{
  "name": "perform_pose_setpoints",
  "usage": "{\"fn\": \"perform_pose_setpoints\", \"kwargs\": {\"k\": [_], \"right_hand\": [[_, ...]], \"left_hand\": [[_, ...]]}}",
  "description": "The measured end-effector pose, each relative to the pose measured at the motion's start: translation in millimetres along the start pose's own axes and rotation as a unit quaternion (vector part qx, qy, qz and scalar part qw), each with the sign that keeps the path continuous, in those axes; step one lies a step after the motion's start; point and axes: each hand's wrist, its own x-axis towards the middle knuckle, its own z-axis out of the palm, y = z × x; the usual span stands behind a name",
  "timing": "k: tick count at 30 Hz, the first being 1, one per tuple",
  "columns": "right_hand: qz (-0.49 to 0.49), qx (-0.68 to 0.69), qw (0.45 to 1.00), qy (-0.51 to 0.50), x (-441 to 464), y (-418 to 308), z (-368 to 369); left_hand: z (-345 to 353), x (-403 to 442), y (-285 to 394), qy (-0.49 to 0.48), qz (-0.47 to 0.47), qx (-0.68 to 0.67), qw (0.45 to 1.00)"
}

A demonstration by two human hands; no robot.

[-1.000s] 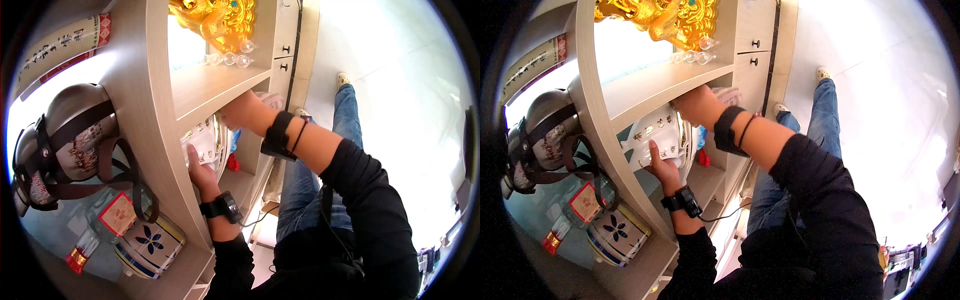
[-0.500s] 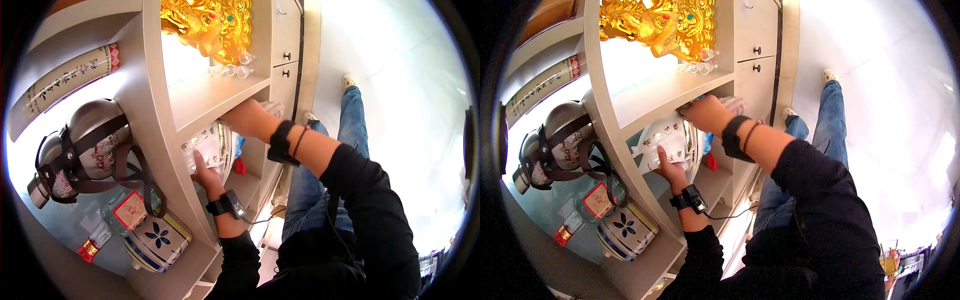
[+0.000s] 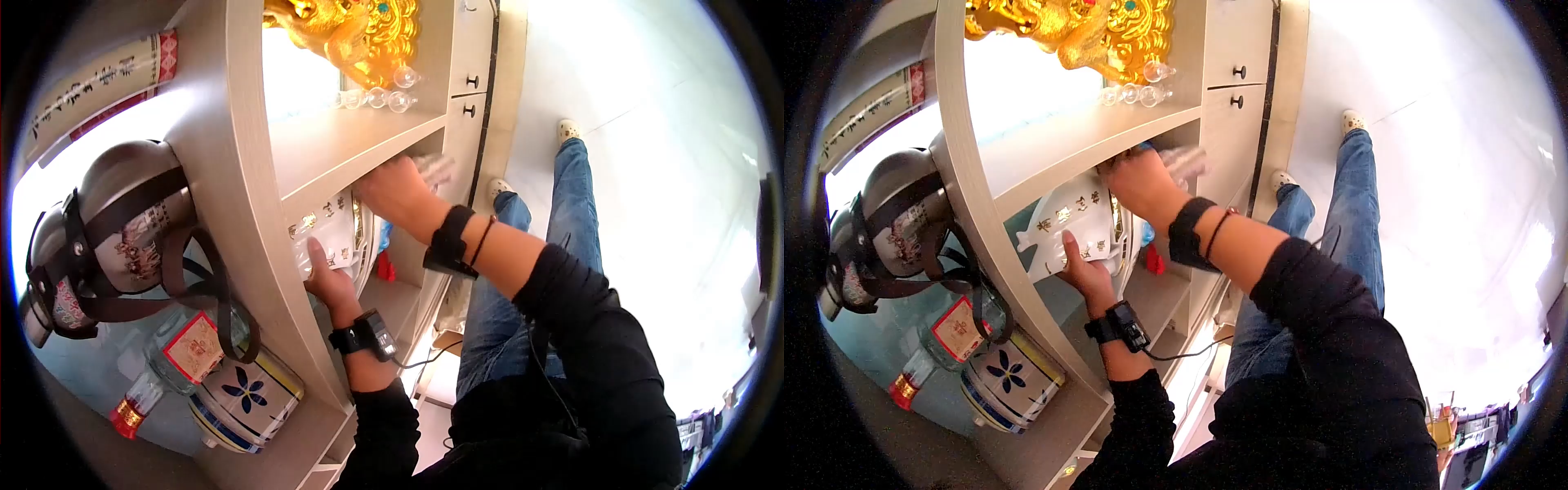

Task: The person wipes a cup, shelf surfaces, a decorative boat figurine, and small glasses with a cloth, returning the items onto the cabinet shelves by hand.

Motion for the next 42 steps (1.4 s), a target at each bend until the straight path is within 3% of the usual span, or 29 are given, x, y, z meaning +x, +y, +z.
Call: {"fn": "perform_pose_setpoints", "kwargs": {"k": [1, 4, 11, 13, 15, 16, 17, 19, 23, 25, 26, 28, 31, 32, 34, 37, 41, 42], "right_hand": [[-0.001, 0.001, 1.0, -0.003, 2.1, 1.2, 15.2], [-0.04, -0.013, 0.99, 0.137, 13.1, 6.3, 23.1], [-0.057, 0.24, 0.968, 0.053, 35.6, 14.8, -14.9], [-0.042, 0.212, 0.975, 0.05, 32.6, 9.1, -17.4], [-0.057, 0.058, 0.992, 0.097, 21.0, 9.1, -12.0], [-0.058, 0.123, 0.984, 0.111, 18.1, 15.7, -2.5], [-0.106, 0.081, 0.99, 0.053, 4.2, 23.6, 3.2], [0.021, 0.105, 0.974, -0.198, -10.2, 23.0, -42.8], [0.02, 0.082, 0.976, -0.201, -12.7, 23.4, -35.9], [-0.074, 0.11, 0.989, 0.065, -2.0, 19.3, -9.7], [-0.073, 0.11, 0.989, 0.066, 3.9, 15.7, -2.9], [0.005, 0.111, 0.978, 0.174, 17.9, 5.8, 4.0], [0.042, -0.011, 0.983, 0.179, 24.6, -3.8, 12.3], [0.041, -0.01, 0.983, 0.177, 23.1, -2.0, 13.2], [0.016, 0.106, 0.993, 0.051, 24.0, 1.7, -6.7], [-0.026, 0.178, 0.98, 0.086, 22.5, 8.2, -5.2], [-0.071, 0.09, 0.987, 0.11, 11.0, 18.9, 3.2], [-0.074, 0.077, 0.993, 0.044, -0.2, 21.8, 16.3]], "left_hand": [[1.6, -0.4, 2.4, 0.002, -0.001, 0.001, 1.0], [4.1, -2.1, 5.4, -0.014, -0.008, -0.021, 1.0], [1.3, -0.3, 4.2, -0.031, -0.039, -0.056, 0.997], [0.4, 0.8, 2.8, -0.041, -0.039, -0.07, 0.996], [-0.7, 1.7, 0.1, -0.014, -0.016, -0.035, 0.999], [-2.8, 2.8, -1.5, -0.033, -0.004, -0.043, 0.999], [-3.6, 3.3, -2.3, -0.034, -0.004, -0.046, 0.998], [-1.8, 3.1, -3.0, -0.03, 0.006, -0.041, 0.999], [-4.0, 3.7, -4.6, -0.03, 0.023, -0.027, 0.999], [-3.9, 3.4, -4.4, -0.025, 0.019, -0.027, 0.999], [-3.4, 3.3, -4.3, -0.02, 0.015, -0.029, 0.999], [-1.9, 2.9, -1.0, -0.026, -0.004, -0.04, 0.999], [1.9, -0.4, 6.2, -0.026, -0.027, -0.051, 0.998], [2.6, -1.6, 6.8, -0.023, -0.031, -0.053, 0.998], [0.6, -0.7, 3.6, -0.022, -0.023, -0.046, 0.998], [-2.8, 1.9, 0.6, -0.028, -0.012, -0.037, 0.999], [-1.5, 1.4, 3.8, -0.035, -0.021, -0.038, 0.998], [-3.4, 2.7, 2.4, -0.038, -0.021, -0.04, 0.998]]}}
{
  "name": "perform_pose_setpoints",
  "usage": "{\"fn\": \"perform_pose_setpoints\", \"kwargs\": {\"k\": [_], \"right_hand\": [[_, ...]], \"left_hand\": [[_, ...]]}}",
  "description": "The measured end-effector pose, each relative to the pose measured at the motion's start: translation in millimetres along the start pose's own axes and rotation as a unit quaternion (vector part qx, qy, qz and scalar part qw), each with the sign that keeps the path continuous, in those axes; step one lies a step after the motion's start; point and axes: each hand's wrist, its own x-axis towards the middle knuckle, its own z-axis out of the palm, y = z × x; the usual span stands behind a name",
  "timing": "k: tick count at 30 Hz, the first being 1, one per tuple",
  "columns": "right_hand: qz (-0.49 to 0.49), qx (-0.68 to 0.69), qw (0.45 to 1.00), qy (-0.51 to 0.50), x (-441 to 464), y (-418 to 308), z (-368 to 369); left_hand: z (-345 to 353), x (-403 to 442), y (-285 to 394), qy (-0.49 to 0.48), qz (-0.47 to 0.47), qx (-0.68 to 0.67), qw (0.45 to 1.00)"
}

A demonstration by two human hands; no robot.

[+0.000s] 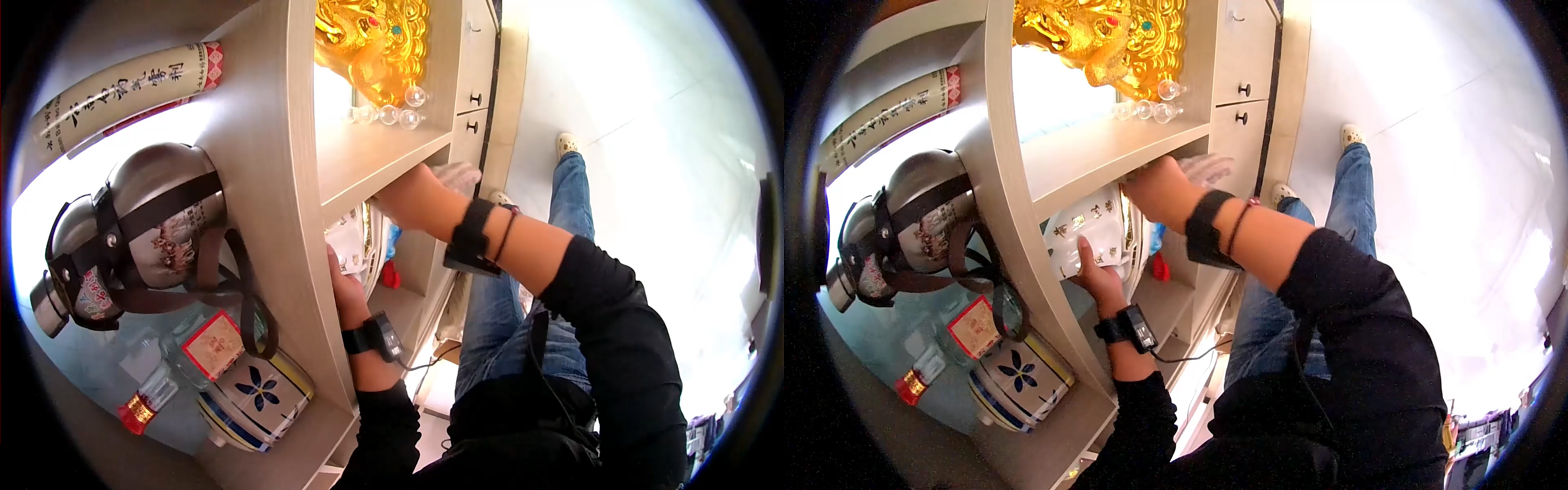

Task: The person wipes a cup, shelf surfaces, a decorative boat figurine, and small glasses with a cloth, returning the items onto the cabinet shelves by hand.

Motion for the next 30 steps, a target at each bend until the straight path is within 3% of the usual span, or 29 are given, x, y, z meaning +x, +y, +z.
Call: {"fn": "perform_pose_setpoints", "kwargs": {"k": [5, 6, 7, 9, 10, 11, 17, 19, 20, 22, 23, 24, 25, 26, 28, 29, 30], "right_hand": [[0.029, 0.0, 0.995, -0.1, -6.9, -7.5, -48.9], [0.018, 0.025, 0.999, -0.021, -4.5, -8.0, -31.7], [0.02, 0.028, 0.999, -0.023, 4.1, -9.1, -26.7], [0.021, 0.11, 0.979, 0.169, 22.8, -7.8, -18.0], [0.054, 0.161, 0.981, 0.092, 27.5, -9.0, -14.2], [0.055, 0.162, 0.981, 0.092, 29.7, -8.6, -12.1], [0.044, 0.119, 0.987, 0.098, 33.7, -15.9, -14.2], [-0.025, -0.05, 0.988, 0.144, 30.4, -16.5, -6.0], [-0.026, -0.053, 0.988, 0.146, 27.6, -15.0, -2.9], [0.047, -0.071, 0.977, 0.196, 18.3, -8.9, -1.8], [0.084, -0.162, 0.983, 0.009, 7.0, -6.1, -2.5], [0.117, -0.246, 0.946, -0.178, -6.9, -1.8, -7.5], [0.194, -0.144, 0.889, -0.388, -8.5, 19.0, -31.5], [0.285, -0.148, 0.9, -0.294, -26.2, 28.6, -46.5], [0.245, -0.137, 0.948, -0.151, -71.2, 43.2, -58.6], [0.242, -0.142, 0.947, -0.155, -84.6, 42.3, -64.5], [0.305, -0.078, 0.937, -0.15, -98.1, 38.4, -69.3]], "left_hand": [[5.2, -4.4, 2.7, 0.017, -0.035, -0.01, 0.999], [6.8, -6.0, 4.7, 0.005, -0.027, -0.017, 0.999], [4.8, -5.8, 3.5, 0.007, -0.029, -0.013, 0.999], [3.2, -2.7, 1.2, 0.009, -0.02, 0.002, 1.0], [2.9, -1.8, 1.5, 0.01, -0.02, 0.003, 1.0], [3.3, -1.3, 2.3, 0.005, -0.012, -0.001, 1.0], [-2.6, -0.8, -1.5, 0.006, -0.01, 0.013, 1.0], [-1.5, 0.1, 0.0, 0.0, -0.011, 0.017, 1.0], [-0.7, -0.7, 0.5, 0.008, -0.01, 0.028, 1.0], [2.3, -1.5, 0.2, 0.017, -0.008, 0.032, 0.999], [2.9, -2.7, 0.4, 0.011, -0.003, 0.024, 1.0], [2.1, -4.0, 0.8, 0.005, 0.001, 0.017, 1.0], [0.5, -4.8, 0.9, 0.007, -0.001, 0.014, 1.0], [1.0, -4.6, -0.1, 0.024, 0.003, 0.013, 1.0], [3.6, -5.1, -1.3, 0.053, 0.008, 0.011, 0.999], [4.8, -6.4, 0.0, 0.063, 0.008, 0.011, 0.998], [5.0, -7.7, 1.7, 0.073, 0.007, 0.012, 0.997]]}}
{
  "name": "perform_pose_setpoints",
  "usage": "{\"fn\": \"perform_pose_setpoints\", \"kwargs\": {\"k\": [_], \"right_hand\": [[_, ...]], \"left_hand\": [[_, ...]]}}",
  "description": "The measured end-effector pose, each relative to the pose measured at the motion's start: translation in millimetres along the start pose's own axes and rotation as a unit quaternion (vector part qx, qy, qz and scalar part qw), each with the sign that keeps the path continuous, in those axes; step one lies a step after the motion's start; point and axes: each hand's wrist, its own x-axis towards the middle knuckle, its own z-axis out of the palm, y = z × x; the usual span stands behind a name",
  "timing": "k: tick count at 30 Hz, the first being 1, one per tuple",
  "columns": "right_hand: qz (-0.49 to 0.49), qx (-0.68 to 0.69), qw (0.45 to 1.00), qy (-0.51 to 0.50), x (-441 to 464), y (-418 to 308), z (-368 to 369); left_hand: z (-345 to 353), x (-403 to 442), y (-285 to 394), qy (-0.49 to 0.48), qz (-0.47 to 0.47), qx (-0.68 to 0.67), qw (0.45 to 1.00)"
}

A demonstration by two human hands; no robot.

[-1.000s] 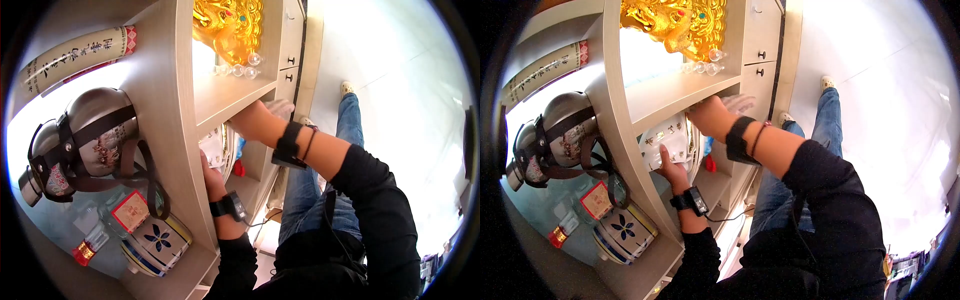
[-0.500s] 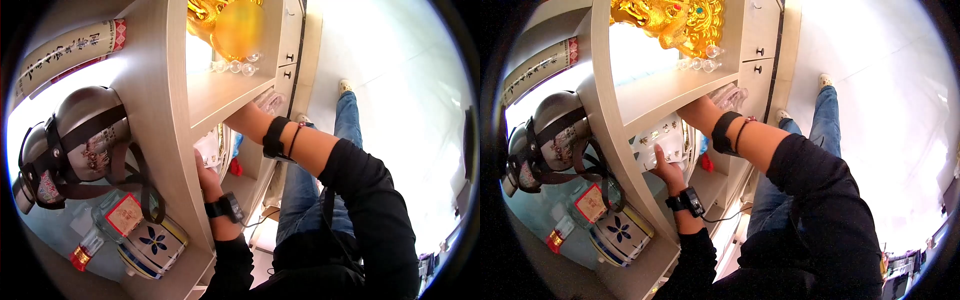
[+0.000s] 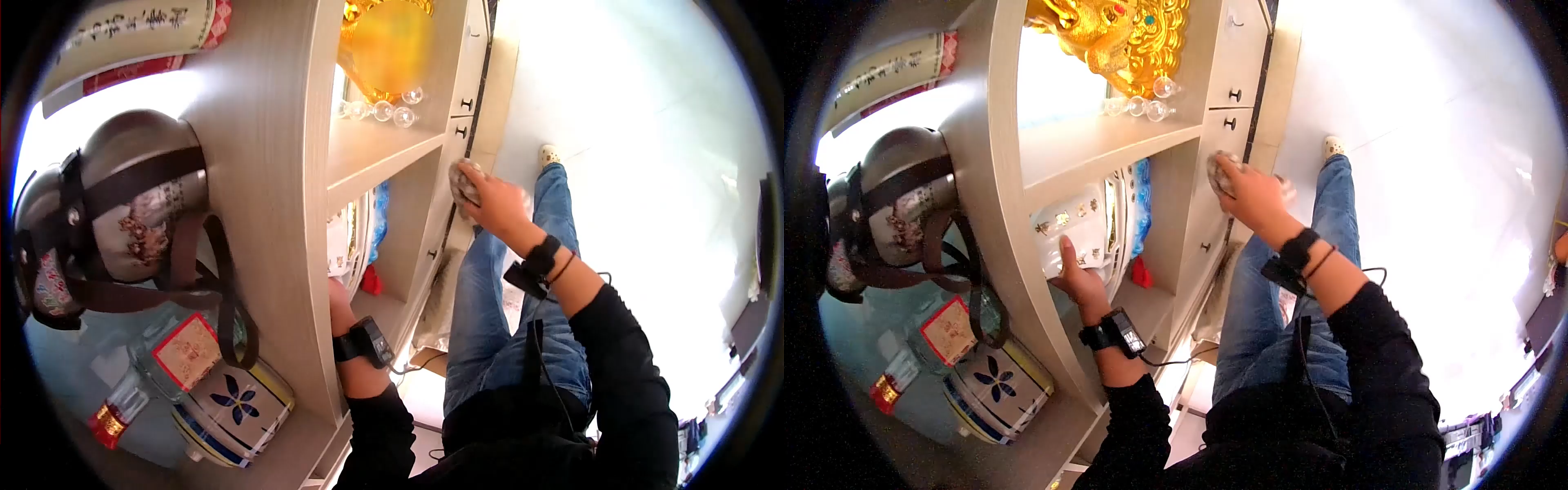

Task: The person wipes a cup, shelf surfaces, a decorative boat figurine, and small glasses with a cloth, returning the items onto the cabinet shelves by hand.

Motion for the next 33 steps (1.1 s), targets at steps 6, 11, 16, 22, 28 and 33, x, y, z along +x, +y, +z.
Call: {"fn": "perform_pose_setpoints", "kwargs": {"k": [6, 11, 16, 22, 28, 33], "right_hand": [[0.139, 0.261, 0.955, 0.017, -44.5, 22.4, 22.6], [0.13, 0.262, 0.956, -0.012, -41.5, 32.5, 24.5], [0.106, 0.235, 0.966, -0.036, -23.9, 19.5, 12.6], [0.074, 0.253, 0.965, 0.021, -20.3, 10.8, 20.8], [0.099, 0.284, 0.951, 0.068, -53.7, 18.2, 21.7], [0.128, 0.335, 0.932, 0.049, -88.8, 38.1, 31.3]], "left_hand": [[4.8, -1.8, 9.4, 0.031, 0.007, 0.016, 0.999], [11.0, -6.1, 13.0, 0.026, -0.008, 0.009, 1.0], [16.1, -11.7, 13.2, 0.062, 0.01, 0.001, 0.998], [8.0, -4.0, 4.8, 0.03, 0.031, -0.01, 0.999], [11.2, -8.2, 9.4, 0.003, -0.016, -0.028, 0.999], [2.6, -3.3, 3.9, 0.0, 0.018, 0.002, 1.0]]}}
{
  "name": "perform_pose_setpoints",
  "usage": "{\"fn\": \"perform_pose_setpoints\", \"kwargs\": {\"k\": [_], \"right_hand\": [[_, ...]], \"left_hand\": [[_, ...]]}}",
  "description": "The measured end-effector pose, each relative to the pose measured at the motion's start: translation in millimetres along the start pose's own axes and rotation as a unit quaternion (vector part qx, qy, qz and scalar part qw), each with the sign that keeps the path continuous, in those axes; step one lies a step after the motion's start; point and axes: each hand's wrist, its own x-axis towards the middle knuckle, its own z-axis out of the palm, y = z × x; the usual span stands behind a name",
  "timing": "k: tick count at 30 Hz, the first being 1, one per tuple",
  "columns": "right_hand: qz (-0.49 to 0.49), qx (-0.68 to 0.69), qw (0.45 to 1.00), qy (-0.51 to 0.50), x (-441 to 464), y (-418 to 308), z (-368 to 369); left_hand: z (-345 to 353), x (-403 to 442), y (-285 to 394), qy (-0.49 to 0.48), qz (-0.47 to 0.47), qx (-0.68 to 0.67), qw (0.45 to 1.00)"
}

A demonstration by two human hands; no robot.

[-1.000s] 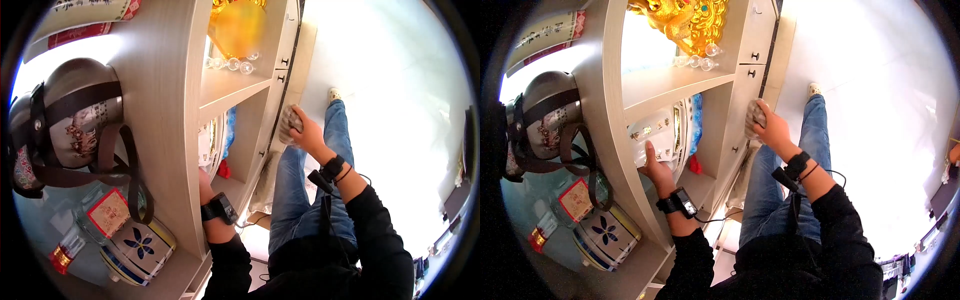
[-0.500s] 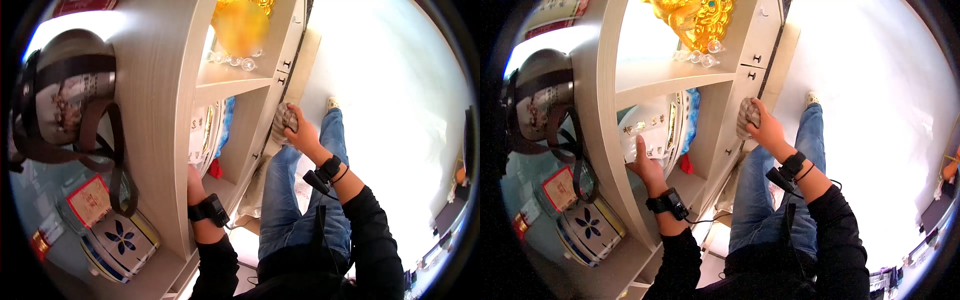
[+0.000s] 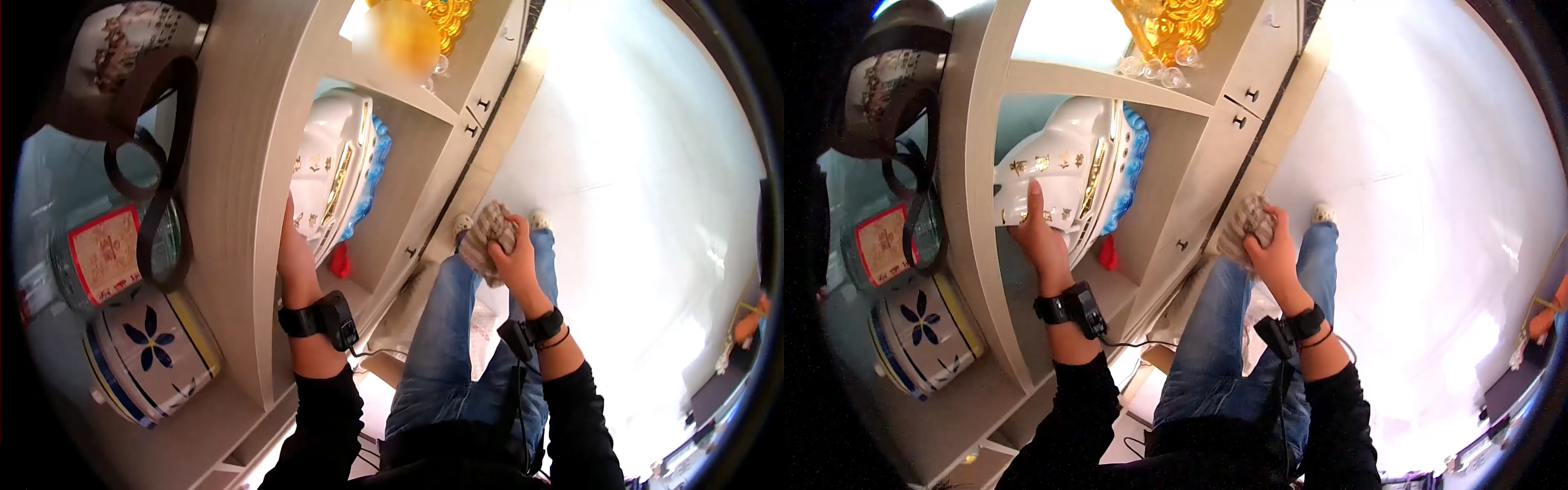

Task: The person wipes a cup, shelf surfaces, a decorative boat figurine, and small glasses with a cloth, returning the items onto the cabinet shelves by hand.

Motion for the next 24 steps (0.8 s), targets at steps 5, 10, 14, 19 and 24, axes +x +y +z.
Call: {"fn": "perform_pose_setpoints", "kwargs": {"k": [5, 10, 14, 19, 24], "right_hand": [[-0.005, 0.022, 0.999, -0.035, -12.5, 20.9, -21.9], [-0.008, -0.045, 0.997, -0.067, -7.7, 33.2, -67.8], [-0.009, -0.047, 0.995, -0.084, -1.1, 38.9, -106.5], [0.029, -0.039, 0.994, -0.102, 6.9, 41.4, -123.7], [0.004, -0.003, 0.992, -0.127, 5.2, 32.1, -105.3]], "left_hand": [[-4.4, 0.8, -1.5, -0.021, 0.008, 0.006, 1.0], [-2.0, -2.2, 1.8, -0.006, -0.02, 0.008, 1.0], [-7.1, 4.2, -6.2, 0.015, 0.026, 0.067, 0.997], [-9.9, 7.4, -11.7, 0.011, 0.051, 0.051, 0.997], [-14.9, 3.6, -19.5, 0.004, 0.079, 0.131, 0.988]]}}
